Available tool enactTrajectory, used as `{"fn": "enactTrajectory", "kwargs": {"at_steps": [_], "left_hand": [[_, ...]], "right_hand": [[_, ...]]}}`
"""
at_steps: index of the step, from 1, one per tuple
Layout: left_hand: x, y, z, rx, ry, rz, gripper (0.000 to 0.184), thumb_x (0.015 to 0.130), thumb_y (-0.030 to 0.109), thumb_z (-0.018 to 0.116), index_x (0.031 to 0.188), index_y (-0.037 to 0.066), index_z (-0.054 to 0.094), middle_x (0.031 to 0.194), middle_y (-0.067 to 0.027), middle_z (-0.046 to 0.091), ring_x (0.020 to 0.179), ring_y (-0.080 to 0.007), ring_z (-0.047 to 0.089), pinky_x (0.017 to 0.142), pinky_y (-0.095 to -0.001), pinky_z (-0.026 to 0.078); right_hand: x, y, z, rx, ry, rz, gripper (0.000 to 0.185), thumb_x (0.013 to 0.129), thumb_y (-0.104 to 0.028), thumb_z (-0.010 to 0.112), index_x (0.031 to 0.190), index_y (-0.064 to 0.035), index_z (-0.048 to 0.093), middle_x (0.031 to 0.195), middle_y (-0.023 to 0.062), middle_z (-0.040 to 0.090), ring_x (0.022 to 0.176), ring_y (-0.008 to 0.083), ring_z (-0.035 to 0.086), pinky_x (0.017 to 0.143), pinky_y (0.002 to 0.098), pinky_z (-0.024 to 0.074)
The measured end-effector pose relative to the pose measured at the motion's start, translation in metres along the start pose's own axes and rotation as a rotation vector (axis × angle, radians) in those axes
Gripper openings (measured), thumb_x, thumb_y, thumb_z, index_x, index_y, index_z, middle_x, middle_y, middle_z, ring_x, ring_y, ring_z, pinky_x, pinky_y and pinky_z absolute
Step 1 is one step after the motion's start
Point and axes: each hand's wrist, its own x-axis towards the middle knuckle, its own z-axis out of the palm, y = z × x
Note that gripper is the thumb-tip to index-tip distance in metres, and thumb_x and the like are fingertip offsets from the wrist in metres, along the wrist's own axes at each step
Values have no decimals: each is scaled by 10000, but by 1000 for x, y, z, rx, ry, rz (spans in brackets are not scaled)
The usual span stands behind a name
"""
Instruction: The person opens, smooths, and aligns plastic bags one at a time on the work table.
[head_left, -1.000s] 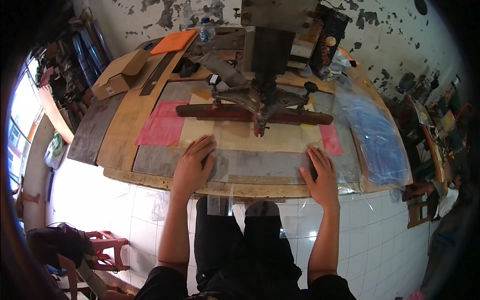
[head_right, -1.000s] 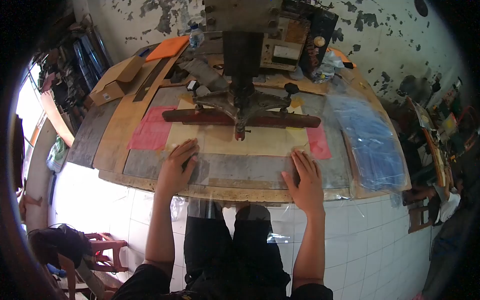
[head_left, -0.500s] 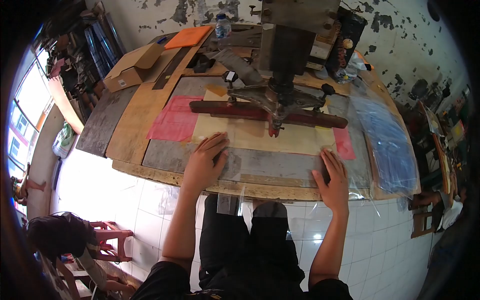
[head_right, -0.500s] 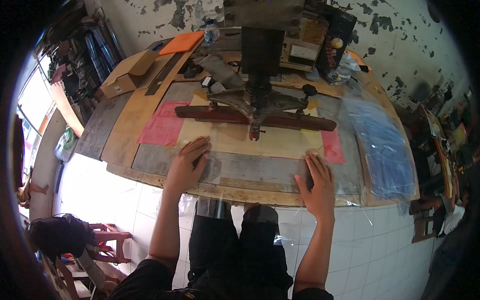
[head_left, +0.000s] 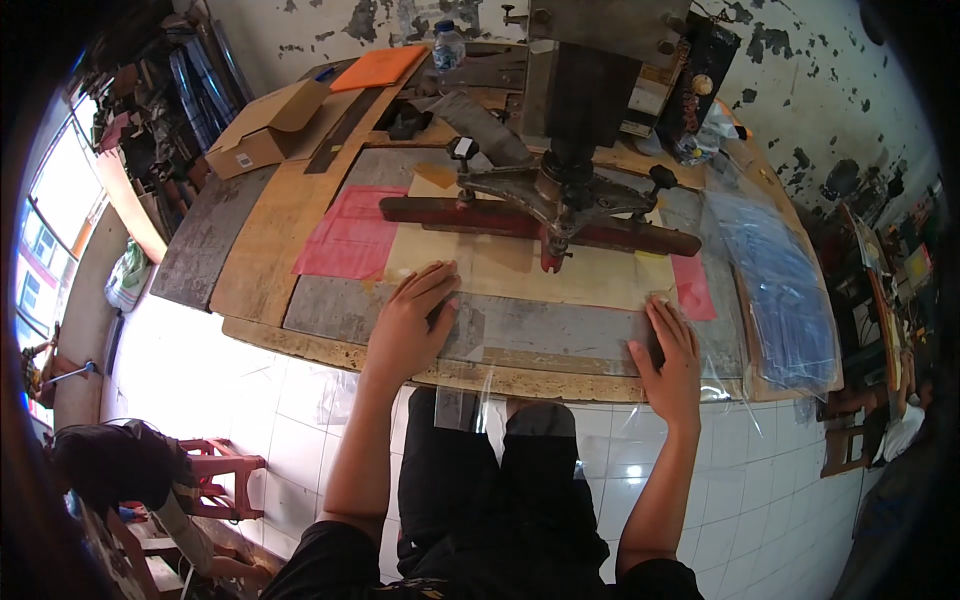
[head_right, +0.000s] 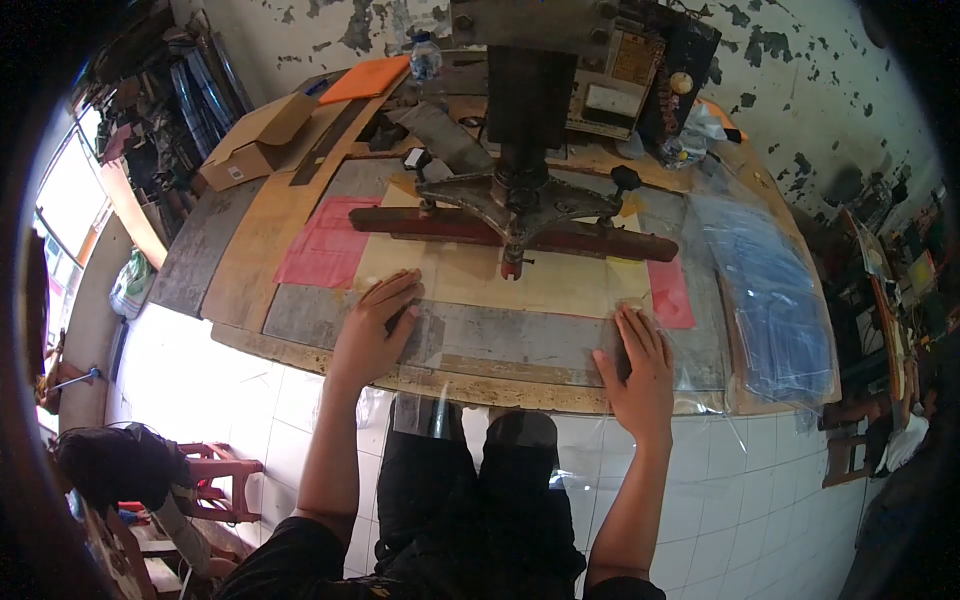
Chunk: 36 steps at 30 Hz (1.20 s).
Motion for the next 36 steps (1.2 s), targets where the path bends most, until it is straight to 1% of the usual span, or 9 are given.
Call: {"fn": "enactTrajectory", "kwargs": {"at_steps": [10,16,19,22,25,27,31,34,36], "left_hand": [[-1,0,1,-13,-9,-13,307,971,67,644,1259,-13,715,1455,-160,643,1420,-354,542,1193,-443,420],[-2,-3,1,0,-1,12,314,972,90,641,1264,-3,713,1454,-159,644,1415,-357,543,1199,-447,411],[-2,-2,-1,12,-11,4,317,970,96,639,1264,1,707,1460,-159,638,1411,-362,542,1198,-454,411],[-3,-6,2,33,-1,25,320,990,151,645,1266,3,708,1436,-149,650,1390,-340,563,1205,-471,407],[-3,-3,0,21,-8,18,314,971,111,640,1259,6,707,1463,-159,633,1404,-362,545,1195,-457,415],[-4,-2,0,23,-7,15,314,973,117,639,1259,8,708,1461,-159,634,1398,-363,550,1193,-456,417],[-5,-4,1,41,8,27,296,976,143,649,1232,10,715,1430,-147,651,1366,-348,572,1180,-469,427],[-6,-2,0,43,28,34,285,963,132,657,1212,8,720,1415,-147,659,1346,-354,579,1158,-466,440],[-6,-2,1,37,31,34,281,959,126,659,1205,6,722,1408,-149,661,1342,-355,580,1151,-464,445]], "right_hand": [[-1,2,-1,10,13,-19,580,994,-316,708,1492,-49,577,1575,100,547,1505,321,438,1262,484,309],[-1,7,-3,-26,-27,-61,601,1017,-330,684,1528,-55,529,1609,109,502,1531,315,399,1269,484,291],[2,13,-7,-37,-81,-64,604,1028,-342,670,1537,-58,510,1609,121,495,1531,322,394,1243,492,323],[18,9,-21,-20,-160,-53,538,1036,-354,653,1470,-45,575,1570,133,533,1482,344,451,1196,498,372],[42,4,-26,-39,-158,40,482,1031,-366,653,1379,-33,640,1464,138,612,1381,367,533,1134,500,422],[55,12,-9,-74,95,29,458,1009,-379,680,1307,-32,686,1304,166,681,1262,380,595,1091,499,447],[81,33,19,-14,83,126,435,992,-392,703,1242,-36,717,1160,179,700,1163,374,627,1030,510,472],[96,36,29,-79,29,203,383,985,-391,714,1152,-48,751,1093,178,699,1061,359,660,943,504,517],[100,42,31,65,34,241,304,981,-330,733,1088,-46,757,1039,156,695,929,325,680,832,465,540]]}}
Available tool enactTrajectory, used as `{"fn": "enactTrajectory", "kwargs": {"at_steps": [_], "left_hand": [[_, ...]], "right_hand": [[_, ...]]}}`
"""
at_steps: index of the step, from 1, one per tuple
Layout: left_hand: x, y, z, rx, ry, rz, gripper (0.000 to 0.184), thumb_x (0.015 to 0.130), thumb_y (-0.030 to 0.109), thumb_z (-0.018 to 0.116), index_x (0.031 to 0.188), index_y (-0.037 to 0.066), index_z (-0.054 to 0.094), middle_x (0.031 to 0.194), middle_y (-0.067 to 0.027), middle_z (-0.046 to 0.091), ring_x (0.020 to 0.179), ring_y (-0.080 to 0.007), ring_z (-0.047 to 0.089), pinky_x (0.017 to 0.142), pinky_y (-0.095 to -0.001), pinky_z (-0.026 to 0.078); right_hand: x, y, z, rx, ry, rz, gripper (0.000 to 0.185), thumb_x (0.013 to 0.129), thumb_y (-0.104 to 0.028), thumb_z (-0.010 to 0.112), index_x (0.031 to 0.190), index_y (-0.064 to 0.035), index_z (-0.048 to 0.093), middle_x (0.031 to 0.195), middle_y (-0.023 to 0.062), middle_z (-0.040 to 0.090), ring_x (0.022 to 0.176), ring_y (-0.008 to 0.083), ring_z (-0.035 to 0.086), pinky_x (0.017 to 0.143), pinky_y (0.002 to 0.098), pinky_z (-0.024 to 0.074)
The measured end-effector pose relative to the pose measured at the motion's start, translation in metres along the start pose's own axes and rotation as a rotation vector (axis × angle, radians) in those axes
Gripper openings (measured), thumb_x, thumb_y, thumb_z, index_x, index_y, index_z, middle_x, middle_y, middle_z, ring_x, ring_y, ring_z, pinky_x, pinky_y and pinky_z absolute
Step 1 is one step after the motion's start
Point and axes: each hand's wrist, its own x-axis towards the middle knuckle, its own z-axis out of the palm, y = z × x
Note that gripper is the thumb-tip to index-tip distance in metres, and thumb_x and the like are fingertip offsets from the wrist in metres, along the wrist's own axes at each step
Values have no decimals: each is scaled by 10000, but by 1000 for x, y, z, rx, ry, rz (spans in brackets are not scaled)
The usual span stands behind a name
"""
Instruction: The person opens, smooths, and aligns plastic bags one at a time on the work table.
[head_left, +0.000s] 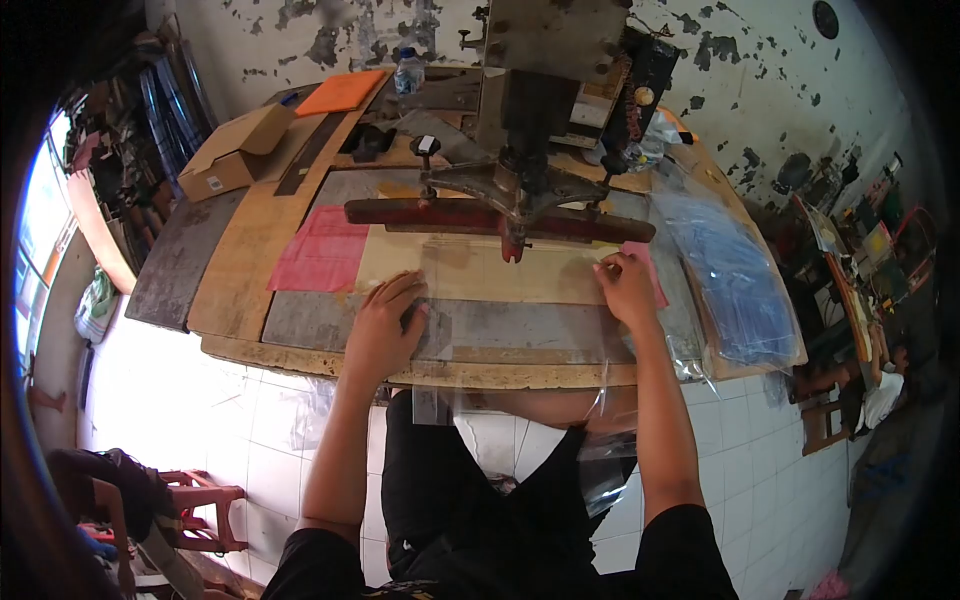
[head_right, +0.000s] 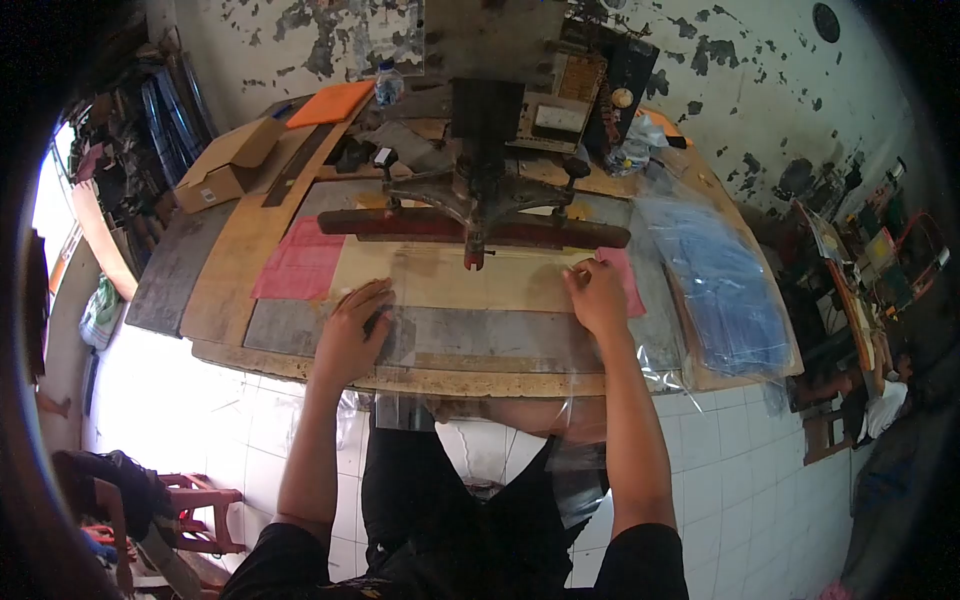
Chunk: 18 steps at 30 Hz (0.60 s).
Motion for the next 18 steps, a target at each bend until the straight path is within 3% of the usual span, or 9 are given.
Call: {"fn": "enactTrajectory", "kwargs": {"at_steps": [5,9,11,13,17,18], "left_hand": [[-2,-2,0,9,-6,15,269,959,138,672,1182,0,731,1391,-155,665,1336,-358,581,1138,-454,455],[-1,12,-7,-130,-30,-111,463,974,216,707,1382,15,620,1386,-157,668,1353,-372,574,1149,-453,439],[1,14,-4,-162,15,-176,560,977,247,723,1466,27,561,1387,-159,668,1355,-375,576,1148,-455,437],[3,10,0,-140,-80,-147,700,982,287,741,1570,49,445,1364,-164,684,1356,-386,582,1146,-462,436],[5,29,14,-211,-117,-121,735,971,296,770,1578,44,440,1295,-180,708,1289,-385,620,1107,-459,469],[6,34,16,-241,-122,-177,724,980,261,763,1590,52,432,1286,-178,711,1235,-329,655,1072,-435,487]], "right_hand": [[-33,-8,-37,262,55,-74,220,970,-219,753,1066,-22,735,950,110,670,796,240,642,746,367,510],[-78,-27,-84,477,108,-108,196,996,-181,732,1039,9,710,916,36,645,779,124,578,729,285,472],[-97,-33,-99,531,85,-76,189,1004,-174,723,1026,13,706,910,20,649,777,104,562,730,274,465],[-108,-32,-106,589,57,-47,185,1013,-167,715,1012,17,702,905,4,653,775,85,545,731,264,458],[-121,-35,-116,715,-11,-54,165,1024,-144,697,1051,18,695,910,20,706,794,88,595,763,262,487],[-124,-37,-118,779,-24,-70,165,1028,-139,691,1068,22,692,916,35,724,803,92,612,774,261,497]]}}
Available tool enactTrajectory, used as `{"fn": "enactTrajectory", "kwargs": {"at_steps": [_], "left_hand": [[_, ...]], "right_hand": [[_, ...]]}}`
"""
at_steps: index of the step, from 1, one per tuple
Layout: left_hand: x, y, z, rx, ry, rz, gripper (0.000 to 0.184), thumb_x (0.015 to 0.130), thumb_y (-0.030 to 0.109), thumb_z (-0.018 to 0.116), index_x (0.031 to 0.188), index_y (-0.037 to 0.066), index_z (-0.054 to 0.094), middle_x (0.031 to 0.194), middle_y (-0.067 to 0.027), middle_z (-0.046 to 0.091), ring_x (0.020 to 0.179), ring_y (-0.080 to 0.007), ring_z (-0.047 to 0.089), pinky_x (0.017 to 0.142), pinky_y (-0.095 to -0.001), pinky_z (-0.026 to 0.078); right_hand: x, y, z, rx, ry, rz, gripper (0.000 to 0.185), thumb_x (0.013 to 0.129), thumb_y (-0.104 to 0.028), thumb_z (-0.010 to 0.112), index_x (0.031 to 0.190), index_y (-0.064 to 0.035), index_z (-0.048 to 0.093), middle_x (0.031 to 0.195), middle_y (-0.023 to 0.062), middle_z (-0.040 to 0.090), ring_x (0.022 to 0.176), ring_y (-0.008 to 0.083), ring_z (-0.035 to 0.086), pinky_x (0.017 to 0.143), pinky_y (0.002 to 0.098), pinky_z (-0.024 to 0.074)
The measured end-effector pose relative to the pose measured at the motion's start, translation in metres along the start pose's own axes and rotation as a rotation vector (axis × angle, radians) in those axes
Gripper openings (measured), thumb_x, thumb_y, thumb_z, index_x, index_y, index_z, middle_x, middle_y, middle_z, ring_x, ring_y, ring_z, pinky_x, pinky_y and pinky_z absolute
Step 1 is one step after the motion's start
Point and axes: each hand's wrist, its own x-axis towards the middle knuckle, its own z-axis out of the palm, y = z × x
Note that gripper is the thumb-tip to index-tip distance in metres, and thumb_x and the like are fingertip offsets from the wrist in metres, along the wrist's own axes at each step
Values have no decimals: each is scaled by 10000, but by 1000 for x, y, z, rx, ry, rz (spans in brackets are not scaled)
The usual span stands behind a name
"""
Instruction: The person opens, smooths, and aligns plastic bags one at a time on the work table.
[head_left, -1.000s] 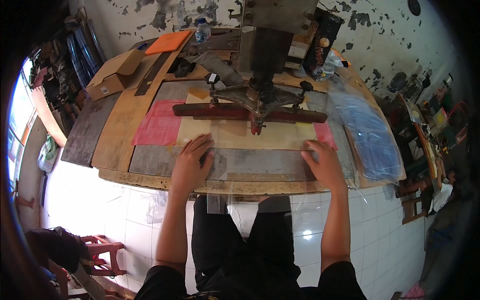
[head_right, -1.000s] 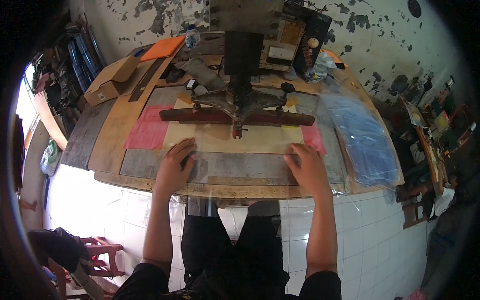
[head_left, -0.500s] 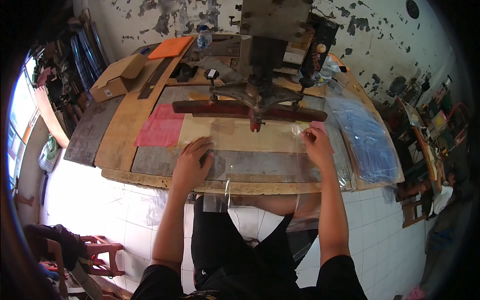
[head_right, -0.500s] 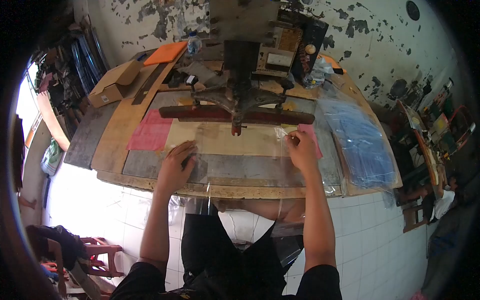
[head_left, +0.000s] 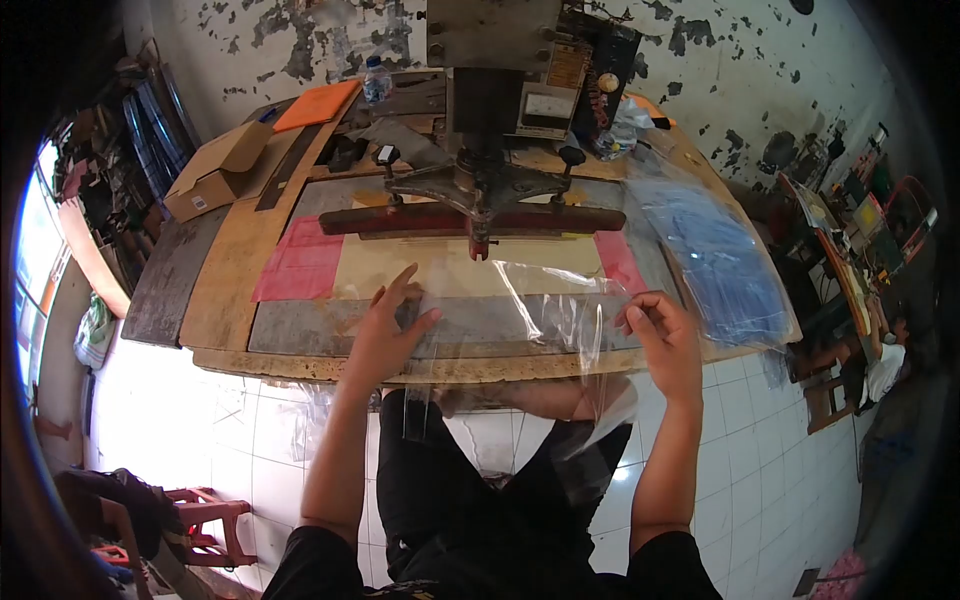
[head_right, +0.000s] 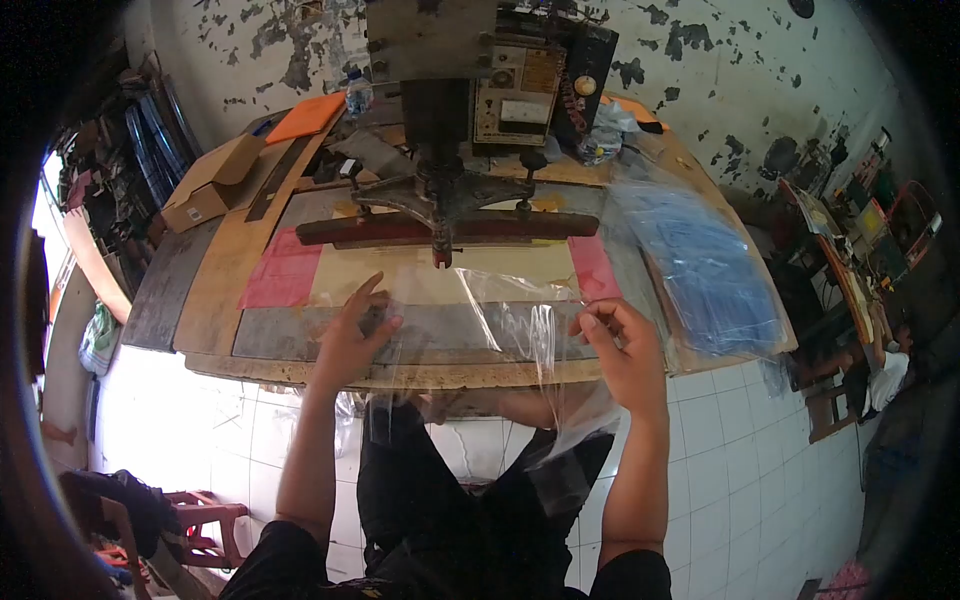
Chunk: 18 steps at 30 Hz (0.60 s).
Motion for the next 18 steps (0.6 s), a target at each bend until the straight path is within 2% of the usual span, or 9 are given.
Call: {"fn": "enactTrajectory", "kwargs": {"at_steps": [1,2,4,5,7,8,10,11,18], "left_hand": [[0,3,1,-33,-2,-54,715,990,227,755,1601,59,424,1277,-176,713,1182,-272,690,1037,-412,505],[-1,3,0,-32,-2,-54,715,990,227,755,1601,59,424,1277,-176,713,1182,-272,690,1037,-412,505],[-2,6,-1,-338,7,-118,715,982,115,748,1596,-5,400,1118,-122,722,1002,-189,730,949,-348,537],[-4,7,-5,-339,5,-117,715,982,115,748,1596,-5,400,1118,-122,722,1002,-189,730,949,-348,537],[-12,9,-21,-447,60,-187,715,971,77,762,1588,-5,410,1018,-61,661,885,-112,695,843,-291,571],[-16,13,-27,-446,58,-185,715,971,77,762,1588,-5,410,1018,-61,661,885,-112,695,843,-291,571],[-24,20,-37,-658,107,-85,698,974,32,741,1586,2,407,975,-41,627,841,-110,685,761,-282,578],[-26,20,-39,-661,114,-87,723,972,-9,719,1604,23,369,963,-50,621,807,-123,678,722,-284,583],[-33,24,-45,-573,197,-89,703,981,-38,664,1587,59,321,917,-52,641,747,-133,686,629,-259,545]], "right_hand": [[-2,-1,-1,1,0,-1,165,1028,-139,691,1068,22,692,916,35,724,803,92,612,774,261,497],[-4,-1,-3,45,-4,14,173,1031,-140,688,1090,23,690,932,48,734,828,100,637,783,259,505],[-8,-4,-7,89,-6,28,183,1034,-142,685,1113,23,688,948,62,744,853,107,662,793,257,514],[-11,-7,-8,83,53,30,184,1031,-139,691,1120,22,687,947,66,744,856,113,676,790,254,514],[-14,-13,-10,77,115,32,186,1028,-136,696,1127,21,687,945,70,743,859,119,690,786,252,514],[-15,-15,-11,66,157,6,189,1024,-129,701,1137,21,684,944,67,741,858,121,699,783,252,516],[-15,-16,-11,55,198,-20,193,1020,-122,706,1148,21,682,943,64,739,857,122,707,780,252,517],[-15,-16,-11,34,192,-43,191,1015,-113,712,1150,18,680,930,59,733,847,120,708,769,255,515],[-1,-10,8,-107,248,-142,203,985,-78,733,1173,-25,679,943,50,706,812,123,671,711,282,495]]}}
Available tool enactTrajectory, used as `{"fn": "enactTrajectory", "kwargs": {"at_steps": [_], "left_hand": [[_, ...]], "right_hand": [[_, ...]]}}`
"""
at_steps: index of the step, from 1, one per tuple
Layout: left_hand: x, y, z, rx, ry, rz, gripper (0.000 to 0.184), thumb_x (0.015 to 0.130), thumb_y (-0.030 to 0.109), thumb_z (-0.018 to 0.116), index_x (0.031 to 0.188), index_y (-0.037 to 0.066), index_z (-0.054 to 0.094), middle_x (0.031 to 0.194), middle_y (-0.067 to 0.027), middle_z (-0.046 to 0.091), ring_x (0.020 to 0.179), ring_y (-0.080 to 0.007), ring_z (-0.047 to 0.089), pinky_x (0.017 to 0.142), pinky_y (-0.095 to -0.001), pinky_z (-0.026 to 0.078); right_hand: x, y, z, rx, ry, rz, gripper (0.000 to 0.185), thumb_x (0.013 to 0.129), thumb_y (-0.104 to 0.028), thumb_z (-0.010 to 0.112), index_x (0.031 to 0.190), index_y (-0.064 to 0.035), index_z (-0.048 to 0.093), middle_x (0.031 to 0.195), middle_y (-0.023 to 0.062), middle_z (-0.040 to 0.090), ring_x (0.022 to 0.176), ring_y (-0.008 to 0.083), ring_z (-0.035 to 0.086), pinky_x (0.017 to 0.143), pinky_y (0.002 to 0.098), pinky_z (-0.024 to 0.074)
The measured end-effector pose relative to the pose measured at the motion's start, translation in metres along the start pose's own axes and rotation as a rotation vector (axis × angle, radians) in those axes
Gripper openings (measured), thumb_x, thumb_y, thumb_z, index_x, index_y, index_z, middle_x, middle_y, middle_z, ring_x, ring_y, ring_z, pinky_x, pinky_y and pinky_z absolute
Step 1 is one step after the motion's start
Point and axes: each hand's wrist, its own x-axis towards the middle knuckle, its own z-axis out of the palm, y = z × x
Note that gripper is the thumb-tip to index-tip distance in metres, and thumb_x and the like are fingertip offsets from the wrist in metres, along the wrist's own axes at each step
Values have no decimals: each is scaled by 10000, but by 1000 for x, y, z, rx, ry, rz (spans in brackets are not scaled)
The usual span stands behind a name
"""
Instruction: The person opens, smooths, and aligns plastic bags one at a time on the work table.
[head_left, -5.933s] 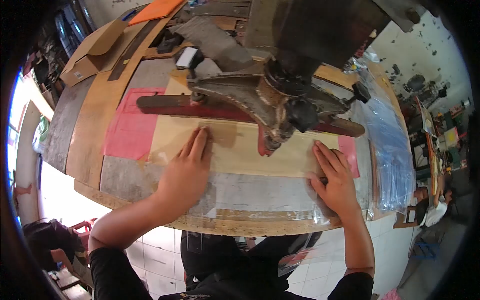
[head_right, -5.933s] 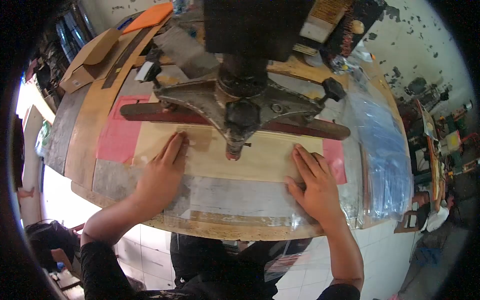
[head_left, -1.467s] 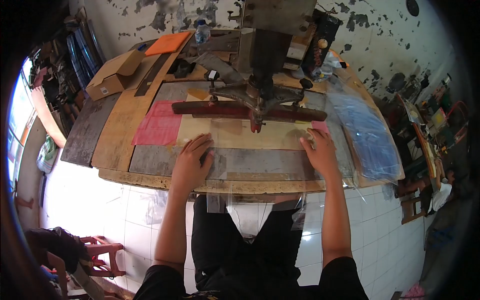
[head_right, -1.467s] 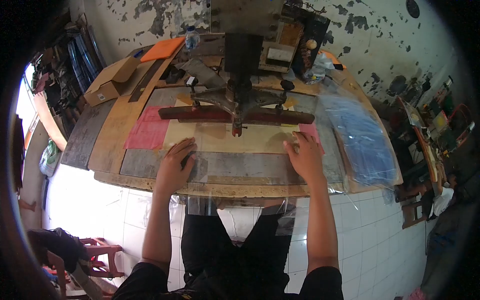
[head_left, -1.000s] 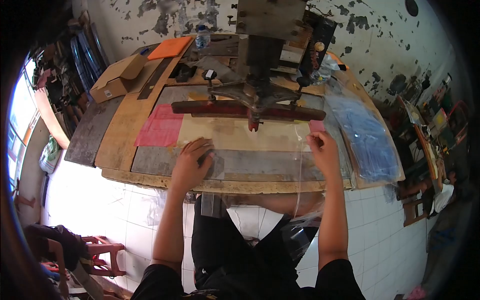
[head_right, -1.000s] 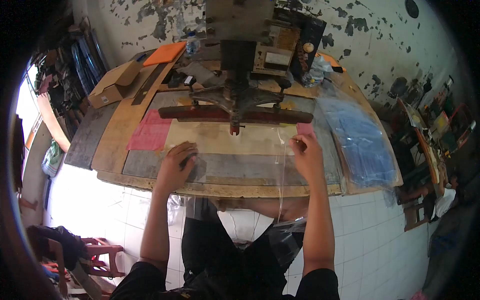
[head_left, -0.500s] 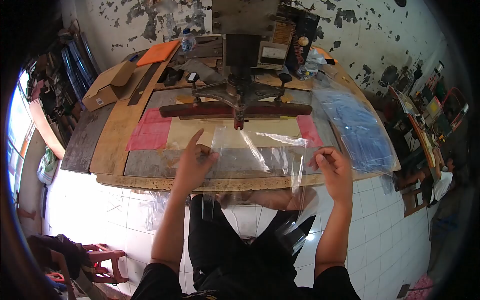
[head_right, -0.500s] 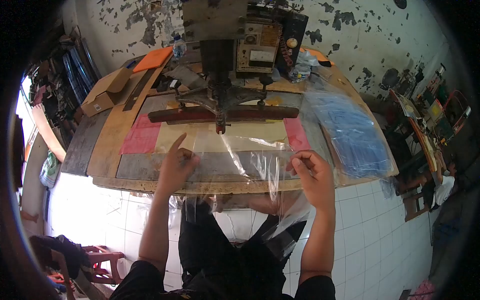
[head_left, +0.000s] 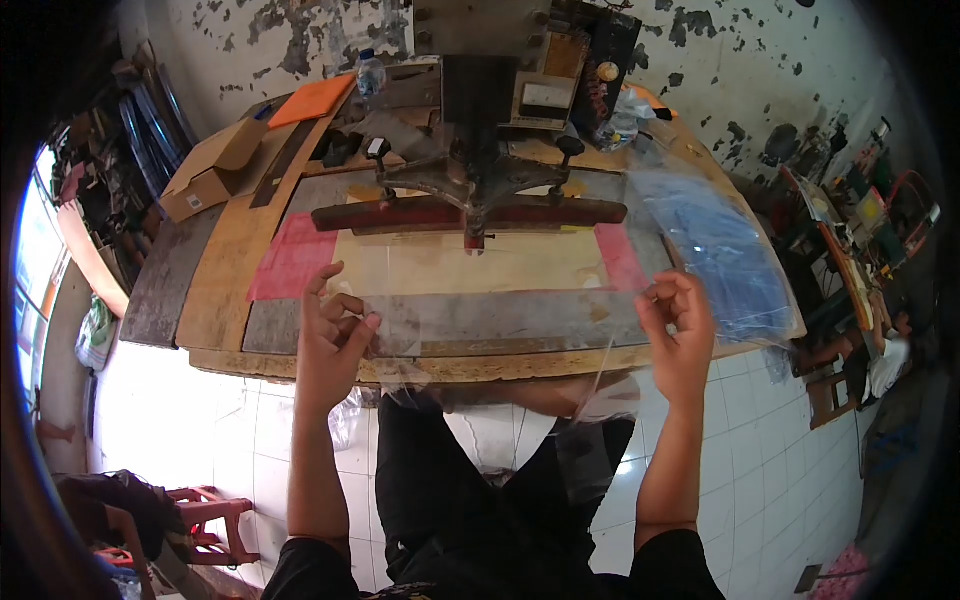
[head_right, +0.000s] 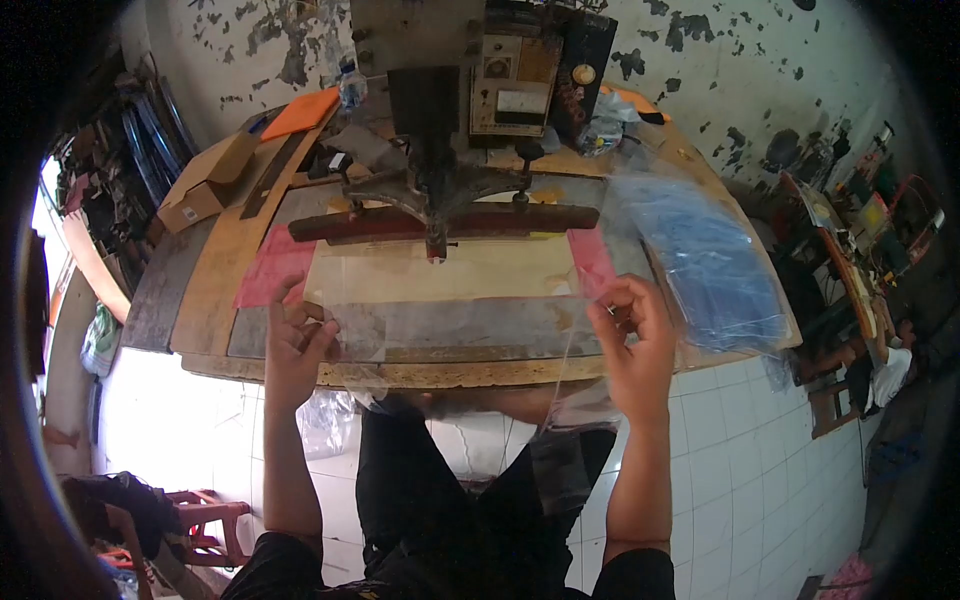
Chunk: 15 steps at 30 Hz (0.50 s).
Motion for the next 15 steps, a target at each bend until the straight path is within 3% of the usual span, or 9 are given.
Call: {"fn": "enactTrajectory", "kwargs": {"at_steps": [4,6,8,15], "left_hand": [[11,1,-5,330,-170,-133,533,984,-22,659,1486,66,503,916,-53,644,696,-117,652,623,-266,535],[21,-5,-6,483,-273,-162,479,983,-10,659,1449,51,568,911,-64,644,687,-123,639,627,-283,533],[35,-13,-8,716,-360,34,433,967,12,664,1398,49,654,903,-95,643,672,-157,615,657,-324,527],[91,-48,-5,804,-345,66,515,930,13,660,1439,90,651,907,-112,641,718,-185,604,712,-331,514]], "right_hand": [[21,23,18,-314,-151,-60,197,987,-74,719,1174,-21,686,994,90,701,779,191,659,718,320,509],[33,42,27,-424,-349,-55,182,995,-73,698,1165,-8,699,1017,137,683,788,271,663,743,368,523],[47,62,36,-438,-380,-49,173,1000,-72,683,1152,-8,737,1042,151,676,823,299,669,761,392,530],[90,110,63,-547,-468,-136,221,990,-54,668,1184,-24,770,1041,172,670,893,355,692,810,433,547]]}}
